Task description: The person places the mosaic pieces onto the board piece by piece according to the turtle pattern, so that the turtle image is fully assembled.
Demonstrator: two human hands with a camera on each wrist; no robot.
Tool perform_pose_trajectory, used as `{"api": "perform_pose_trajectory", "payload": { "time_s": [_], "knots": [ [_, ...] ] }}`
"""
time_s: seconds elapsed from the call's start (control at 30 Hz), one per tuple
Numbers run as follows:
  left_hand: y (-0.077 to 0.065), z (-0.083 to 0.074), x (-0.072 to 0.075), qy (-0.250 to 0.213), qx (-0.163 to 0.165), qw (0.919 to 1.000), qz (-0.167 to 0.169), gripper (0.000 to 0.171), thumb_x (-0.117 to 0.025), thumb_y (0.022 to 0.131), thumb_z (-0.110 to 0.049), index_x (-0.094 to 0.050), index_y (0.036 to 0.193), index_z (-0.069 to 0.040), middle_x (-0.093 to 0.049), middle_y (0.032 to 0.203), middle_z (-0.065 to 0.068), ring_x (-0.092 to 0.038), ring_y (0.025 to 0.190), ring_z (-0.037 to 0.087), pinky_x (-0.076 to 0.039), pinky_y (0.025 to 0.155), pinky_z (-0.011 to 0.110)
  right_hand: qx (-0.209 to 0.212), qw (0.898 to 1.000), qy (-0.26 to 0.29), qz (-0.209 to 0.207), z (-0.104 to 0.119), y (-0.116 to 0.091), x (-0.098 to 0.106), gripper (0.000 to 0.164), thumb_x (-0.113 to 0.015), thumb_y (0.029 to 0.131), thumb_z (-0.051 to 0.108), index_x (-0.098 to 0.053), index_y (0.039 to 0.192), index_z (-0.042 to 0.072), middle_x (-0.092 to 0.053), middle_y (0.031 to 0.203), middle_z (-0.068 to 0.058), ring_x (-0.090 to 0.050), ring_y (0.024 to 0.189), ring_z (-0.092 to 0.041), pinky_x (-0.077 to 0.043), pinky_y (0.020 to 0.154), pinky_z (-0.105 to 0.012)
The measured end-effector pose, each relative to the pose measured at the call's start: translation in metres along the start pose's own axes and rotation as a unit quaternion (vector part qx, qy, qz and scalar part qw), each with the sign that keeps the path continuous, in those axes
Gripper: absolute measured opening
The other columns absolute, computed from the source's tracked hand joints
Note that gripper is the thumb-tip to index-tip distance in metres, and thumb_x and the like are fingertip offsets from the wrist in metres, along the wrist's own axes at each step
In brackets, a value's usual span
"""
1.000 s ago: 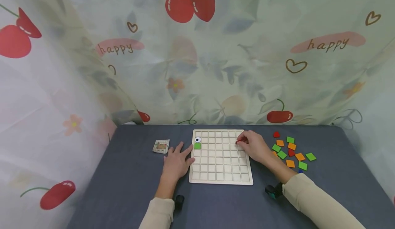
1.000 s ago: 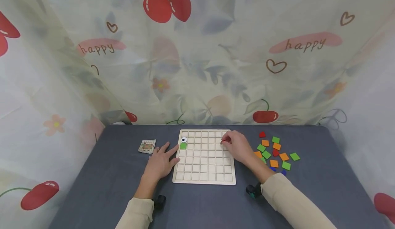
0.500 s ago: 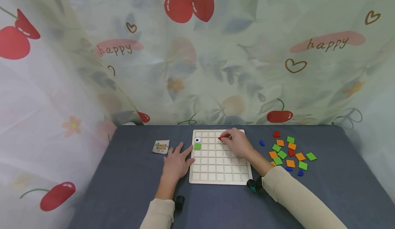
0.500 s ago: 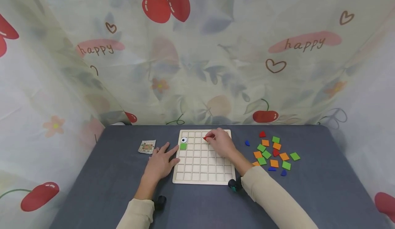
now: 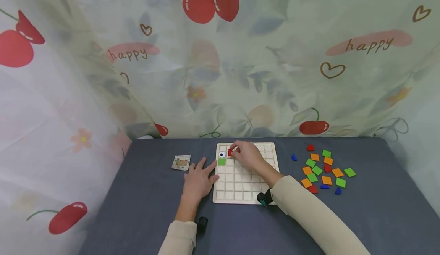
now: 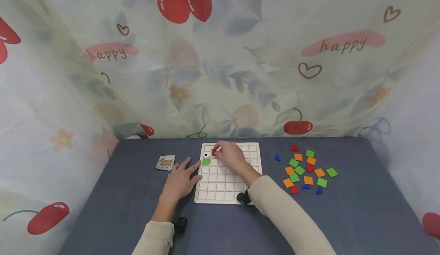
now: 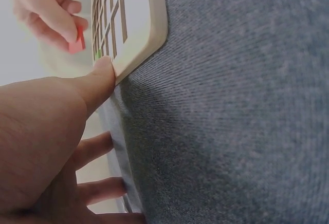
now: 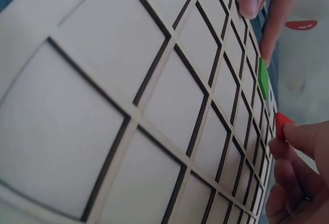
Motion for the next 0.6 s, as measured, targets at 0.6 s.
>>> {"api": "perform_pose_trajectory", "payload": {
  "time_s": [0.6],
  "knots": [
    [0.001,-0.001,0.0,-0.001,-0.004,1.0,0.001,0.057,-0.059,0.1,-0.048,-0.046,0.154,-0.038,-0.036,0.166,0.009,-0.035,0.148,0.048,-0.039,0.107,0.075,0.003,0.995,-0.098,-0.008,0.006,0.005,-0.012,0.015,-0.068,0.099,0.025,-0.078,0.106,0.017,-0.078,0.1,0.0,-0.071,0.094,-0.019,-0.059,0.08,-0.037]
  ]
}}
Point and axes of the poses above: each hand's wrist, its own y-axis towards the middle knuckle, its own x-axis out of the back of the hand, z = x × y, the point moved 9 cm from there along y, towards the middle knuckle
